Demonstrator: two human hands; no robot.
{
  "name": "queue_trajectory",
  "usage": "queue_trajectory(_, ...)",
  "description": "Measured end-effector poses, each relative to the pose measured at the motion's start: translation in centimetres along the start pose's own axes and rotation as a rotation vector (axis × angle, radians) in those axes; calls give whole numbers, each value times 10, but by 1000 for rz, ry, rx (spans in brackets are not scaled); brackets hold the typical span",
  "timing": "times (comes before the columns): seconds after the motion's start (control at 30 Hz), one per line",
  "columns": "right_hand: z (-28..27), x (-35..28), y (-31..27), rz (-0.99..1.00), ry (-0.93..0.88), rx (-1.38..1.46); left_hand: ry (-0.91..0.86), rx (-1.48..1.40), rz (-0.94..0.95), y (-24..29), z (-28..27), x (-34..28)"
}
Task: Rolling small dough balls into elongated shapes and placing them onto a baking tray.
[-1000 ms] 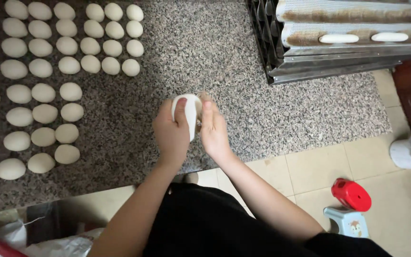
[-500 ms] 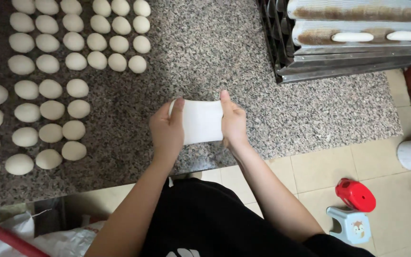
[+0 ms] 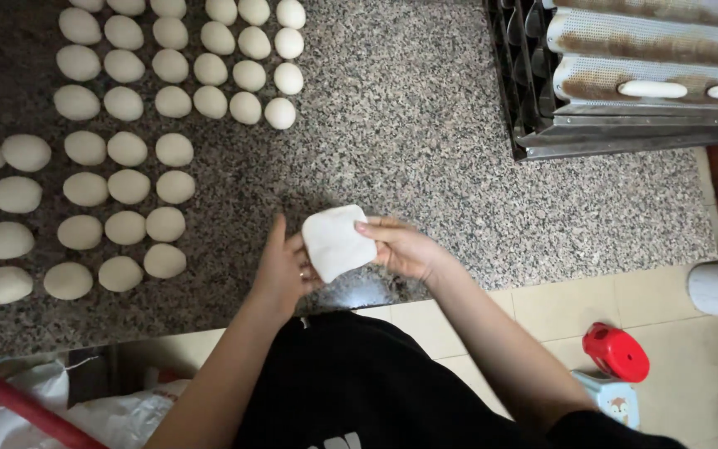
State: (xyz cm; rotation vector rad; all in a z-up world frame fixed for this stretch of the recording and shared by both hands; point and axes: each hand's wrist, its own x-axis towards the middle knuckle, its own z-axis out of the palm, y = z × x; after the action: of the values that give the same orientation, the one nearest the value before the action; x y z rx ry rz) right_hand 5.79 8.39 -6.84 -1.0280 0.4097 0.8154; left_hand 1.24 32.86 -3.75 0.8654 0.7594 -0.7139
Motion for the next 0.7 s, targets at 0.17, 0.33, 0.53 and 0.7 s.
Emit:
queue_trajectory(0.17,87,-21,-88,-193,95,-851,-67,66,-20,-10,-35,3)
queue_trajectory(0.33,141,-34,-139,-868,246,-1457,-75,56,-18,-5,-55,-8)
queue_trajectory(0.53,100,21,-31,-1252,282,-1411,-5,33,114,-15,-78,9)
queue_trajectory(0.7,94,-15,22,-678,-65,-1442,209,349,316,-28,-77,57)
